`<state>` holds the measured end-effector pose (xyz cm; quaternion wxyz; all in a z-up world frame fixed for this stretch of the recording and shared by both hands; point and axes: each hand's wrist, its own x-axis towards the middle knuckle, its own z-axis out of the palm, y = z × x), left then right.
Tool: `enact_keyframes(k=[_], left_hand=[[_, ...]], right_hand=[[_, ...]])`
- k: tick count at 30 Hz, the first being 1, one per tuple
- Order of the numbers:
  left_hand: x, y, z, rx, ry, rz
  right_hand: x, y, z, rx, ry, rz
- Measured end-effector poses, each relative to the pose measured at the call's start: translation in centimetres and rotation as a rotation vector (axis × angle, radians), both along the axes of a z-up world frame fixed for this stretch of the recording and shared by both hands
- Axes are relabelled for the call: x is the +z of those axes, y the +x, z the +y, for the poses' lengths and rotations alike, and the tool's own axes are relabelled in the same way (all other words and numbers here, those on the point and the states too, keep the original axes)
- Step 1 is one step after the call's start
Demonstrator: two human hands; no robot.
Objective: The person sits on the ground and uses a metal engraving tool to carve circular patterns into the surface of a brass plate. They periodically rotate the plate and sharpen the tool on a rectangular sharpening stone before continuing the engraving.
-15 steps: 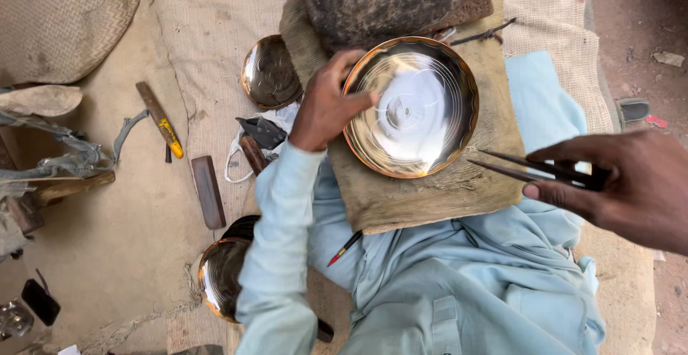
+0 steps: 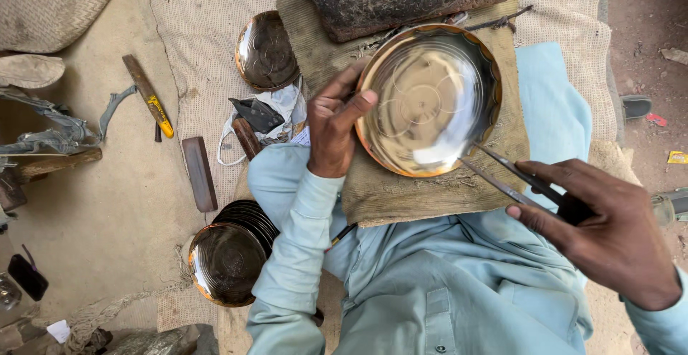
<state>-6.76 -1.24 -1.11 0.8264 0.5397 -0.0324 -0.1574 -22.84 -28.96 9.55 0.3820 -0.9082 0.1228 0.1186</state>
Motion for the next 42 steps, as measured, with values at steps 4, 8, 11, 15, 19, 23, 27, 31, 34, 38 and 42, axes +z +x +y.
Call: enact_keyframes(k=[4,8,11,15,19,23,27,31,34,38,42], left_hand=[[0.1,-2.0,-1.5,-0.102,-0.081,-0.094],[-0.4,-3.2,-2.3,-0.076,-0.147,0.082],[-0.6,-3.5,-1.5,-0.017,-0.027,0.110],[-1.0,-4.4,-0.5,0.074,0.160,0.059],[-1.5,-4.5,-0.7,0.099,0.206,-0.010],[-1.5,-4.1,-0.9,0.097,0.213,-0.018],[-1.6,-4.1,-0.9,0.100,0.198,-0.013],[-1.4,-4.0,-1.0,0.093,0.205,-0.015],[-1.1,-4.0,-1.0,0.082,0.205,-0.024],[-0.8,-4.0,-0.9,0.073,0.217,-0.034],[-0.8,-3.9,-0.9,0.058,0.216,-0.035]], right_hand=[[-0.1,-0.2,1.4,0.020,-0.015,-0.006],[-0.6,-1.1,2.3,0.009,-0.047,-0.074],[-0.7,-1.8,3.0,0.015,-0.090,-0.099],[-1.2,-2.7,3.9,0.046,-0.092,-0.052],[-2.0,-3.2,4.4,0.071,-0.160,-0.161],[-2.4,-2.9,4.3,0.105,-0.200,-0.169],[-2.6,-2.7,4.3,0.142,-0.214,-0.187],[-2.6,-2.4,4.4,0.170,-0.239,-0.241],[-2.4,-2.2,4.5,0.182,-0.235,-0.244],[-1.8,-1.6,4.6,0.218,-0.255,-0.203],[-0.9,-0.5,4.3,0.360,-0.307,-0.225]])
